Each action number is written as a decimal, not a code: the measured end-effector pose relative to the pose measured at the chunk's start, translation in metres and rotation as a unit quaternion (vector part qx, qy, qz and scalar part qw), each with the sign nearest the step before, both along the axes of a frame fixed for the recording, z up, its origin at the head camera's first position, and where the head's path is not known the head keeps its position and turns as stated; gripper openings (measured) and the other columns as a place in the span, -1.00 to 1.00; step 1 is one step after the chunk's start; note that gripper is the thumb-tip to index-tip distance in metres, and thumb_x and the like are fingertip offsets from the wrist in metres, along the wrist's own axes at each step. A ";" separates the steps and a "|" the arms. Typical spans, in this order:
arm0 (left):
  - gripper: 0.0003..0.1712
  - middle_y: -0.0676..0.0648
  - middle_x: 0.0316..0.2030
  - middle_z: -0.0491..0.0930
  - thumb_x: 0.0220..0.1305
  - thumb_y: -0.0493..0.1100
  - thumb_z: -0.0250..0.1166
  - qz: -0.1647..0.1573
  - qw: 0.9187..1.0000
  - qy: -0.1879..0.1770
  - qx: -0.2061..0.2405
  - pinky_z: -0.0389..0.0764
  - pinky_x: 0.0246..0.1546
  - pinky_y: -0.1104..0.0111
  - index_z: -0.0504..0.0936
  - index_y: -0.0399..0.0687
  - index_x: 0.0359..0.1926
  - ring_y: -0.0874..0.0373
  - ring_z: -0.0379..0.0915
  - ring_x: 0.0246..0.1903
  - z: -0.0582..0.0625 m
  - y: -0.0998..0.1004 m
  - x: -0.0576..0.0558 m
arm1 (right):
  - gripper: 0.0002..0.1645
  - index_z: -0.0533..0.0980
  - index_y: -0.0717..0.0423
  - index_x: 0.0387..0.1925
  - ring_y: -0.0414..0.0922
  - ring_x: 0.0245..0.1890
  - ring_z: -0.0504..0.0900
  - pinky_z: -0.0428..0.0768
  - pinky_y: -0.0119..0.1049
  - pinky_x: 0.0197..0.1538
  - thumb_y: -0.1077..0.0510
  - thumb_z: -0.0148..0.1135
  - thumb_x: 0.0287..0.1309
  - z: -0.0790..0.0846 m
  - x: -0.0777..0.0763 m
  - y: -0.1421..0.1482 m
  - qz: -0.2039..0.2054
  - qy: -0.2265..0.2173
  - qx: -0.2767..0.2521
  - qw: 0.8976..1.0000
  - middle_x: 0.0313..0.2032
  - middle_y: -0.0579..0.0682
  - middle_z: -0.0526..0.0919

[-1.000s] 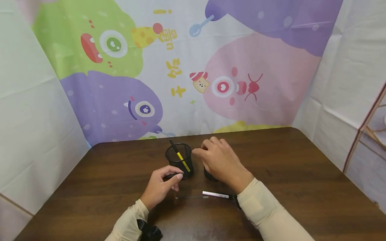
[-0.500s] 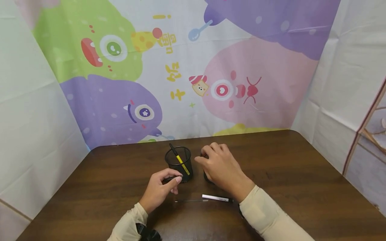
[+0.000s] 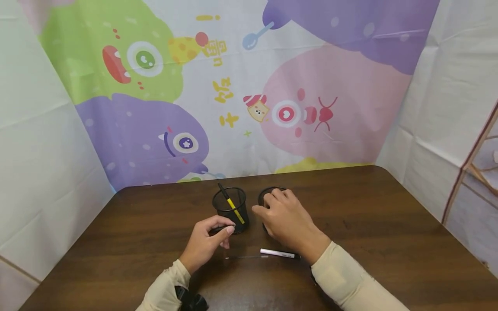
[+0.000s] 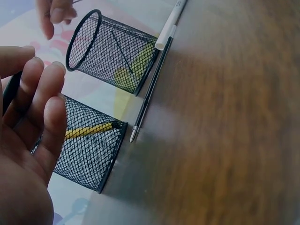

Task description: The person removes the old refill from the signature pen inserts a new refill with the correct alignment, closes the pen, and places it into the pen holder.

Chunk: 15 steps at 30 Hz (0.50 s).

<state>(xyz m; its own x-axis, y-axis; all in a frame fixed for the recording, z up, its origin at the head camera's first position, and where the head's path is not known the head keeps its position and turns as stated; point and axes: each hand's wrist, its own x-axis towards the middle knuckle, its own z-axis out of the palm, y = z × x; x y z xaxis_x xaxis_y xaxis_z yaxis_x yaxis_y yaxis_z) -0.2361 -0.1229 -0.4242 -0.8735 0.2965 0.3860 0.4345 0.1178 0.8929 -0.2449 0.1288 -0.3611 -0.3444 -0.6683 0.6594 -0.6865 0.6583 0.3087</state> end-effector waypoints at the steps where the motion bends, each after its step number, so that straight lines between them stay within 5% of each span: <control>1: -0.77 -0.41 -0.38 0.61 0.35 -0.19 0.35 0.000 1.000 -0.001 0.001 0.70 -0.45 0.25 0.66 -0.32 -0.14 0.11 0.59 -0.59 0.000 0.001 0.000 | -0.81 0.73 -0.04 -0.17 0.02 -0.35 0.54 0.56 -0.05 -0.22 0.18 0.35 0.16 0.000 0.001 0.001 0.000 0.002 0.001 1.000 -0.43 -0.03 0.54; 15: -0.77 -0.40 -0.36 0.62 0.35 -0.18 0.36 0.005 1.000 -0.003 -0.001 0.70 -0.46 0.23 0.67 -0.31 -0.14 0.09 0.60 -0.59 -0.001 0.003 0.002 | -0.74 0.72 -0.02 -0.15 -0.13 -0.59 0.41 0.47 -0.22 -0.45 0.20 0.31 0.09 -0.004 0.003 0.000 0.022 -0.041 -0.003 0.999 -0.55 -0.10 0.45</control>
